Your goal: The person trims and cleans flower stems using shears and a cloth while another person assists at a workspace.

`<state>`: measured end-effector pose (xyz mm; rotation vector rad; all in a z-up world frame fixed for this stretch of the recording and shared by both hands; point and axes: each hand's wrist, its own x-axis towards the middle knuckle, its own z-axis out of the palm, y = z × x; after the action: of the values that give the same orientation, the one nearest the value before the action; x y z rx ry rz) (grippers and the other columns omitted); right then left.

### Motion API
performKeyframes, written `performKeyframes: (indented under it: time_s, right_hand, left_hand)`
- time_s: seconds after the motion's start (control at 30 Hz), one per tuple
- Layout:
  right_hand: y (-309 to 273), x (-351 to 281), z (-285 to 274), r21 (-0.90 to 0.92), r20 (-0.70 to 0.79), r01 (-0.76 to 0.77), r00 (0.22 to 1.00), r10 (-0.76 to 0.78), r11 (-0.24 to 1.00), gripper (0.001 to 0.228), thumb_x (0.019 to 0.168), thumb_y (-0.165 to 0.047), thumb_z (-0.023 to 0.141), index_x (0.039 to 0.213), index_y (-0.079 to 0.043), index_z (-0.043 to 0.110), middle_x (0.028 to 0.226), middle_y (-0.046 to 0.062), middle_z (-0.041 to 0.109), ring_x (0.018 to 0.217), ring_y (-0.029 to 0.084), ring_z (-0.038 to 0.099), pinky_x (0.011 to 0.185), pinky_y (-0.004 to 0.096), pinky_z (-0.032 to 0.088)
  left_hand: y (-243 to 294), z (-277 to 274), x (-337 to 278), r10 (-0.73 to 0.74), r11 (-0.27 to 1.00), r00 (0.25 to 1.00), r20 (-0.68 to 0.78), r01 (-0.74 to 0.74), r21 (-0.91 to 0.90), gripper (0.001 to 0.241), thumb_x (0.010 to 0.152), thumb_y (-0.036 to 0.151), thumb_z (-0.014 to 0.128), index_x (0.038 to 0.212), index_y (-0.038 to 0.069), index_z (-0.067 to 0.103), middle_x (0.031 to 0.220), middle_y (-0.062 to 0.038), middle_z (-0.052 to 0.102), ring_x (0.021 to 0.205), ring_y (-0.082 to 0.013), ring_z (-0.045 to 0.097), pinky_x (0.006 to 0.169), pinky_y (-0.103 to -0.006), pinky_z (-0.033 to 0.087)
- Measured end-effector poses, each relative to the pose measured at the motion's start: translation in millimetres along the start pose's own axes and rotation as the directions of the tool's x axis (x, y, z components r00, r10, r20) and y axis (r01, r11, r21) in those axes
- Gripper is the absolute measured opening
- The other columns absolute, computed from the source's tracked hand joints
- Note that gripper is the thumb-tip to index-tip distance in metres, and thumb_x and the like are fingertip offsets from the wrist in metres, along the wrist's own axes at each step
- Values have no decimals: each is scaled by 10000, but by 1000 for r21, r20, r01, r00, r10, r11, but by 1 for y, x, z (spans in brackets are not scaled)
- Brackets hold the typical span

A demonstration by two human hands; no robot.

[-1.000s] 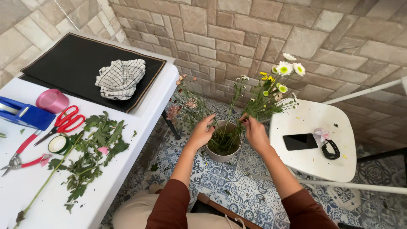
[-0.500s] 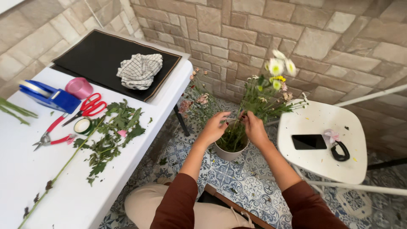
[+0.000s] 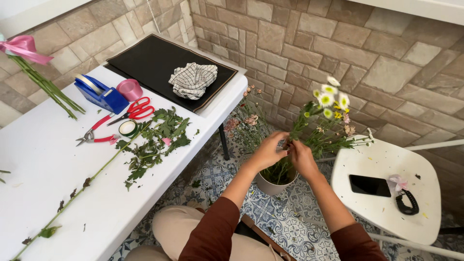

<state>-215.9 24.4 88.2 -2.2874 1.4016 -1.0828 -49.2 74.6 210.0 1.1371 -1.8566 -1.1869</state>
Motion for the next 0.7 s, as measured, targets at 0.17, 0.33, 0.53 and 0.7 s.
performKeyframes:
  time_s: [0.17,0.33,0.53,0.7]
  right_hand:
    - [23,-4,18,-33,13,16,1000,-15,999,139,823,1,483,959,-27,500,759,225,588,718,406,600,582,468,463]
    - [-9,-1,10,28,45,-25,999,24,999,309,827,9,436,1121,-54,506,801,198,618,746,383,621,600,454,483]
    - [-36,-6,1,171,18,-82,997,80,982,304,885,-98,546,1165,-19,457,1081,195,579,931,322,619,769,444,524]
    - [-23,-20,7,501,118,-397,912,394,769,707,837,-6,490,1410,6,75,1424,290,-13,1282,514,80,1057,609,206]
  left_hand:
    - [-4,6,7,-19,999,1000,-1,19,49,521,871,70,496,1342,-44,307,1348,-264,325,1261,-377,351,1035,-498,335]
    - [-9,6,9,-5,998,1000,-15,6,66,496,926,119,448,1363,-41,274,1350,-255,330,1260,-370,344,1039,-485,317]
    - [-32,13,15,-4,1000,980,-199,7,12,366,956,21,348,1308,-78,356,1211,-297,477,1134,-414,471,955,-551,384]
    - [-36,16,18,46,995,941,-336,-71,-64,205,932,-26,350,1010,-46,538,518,-29,363,635,-254,587,777,-482,539]
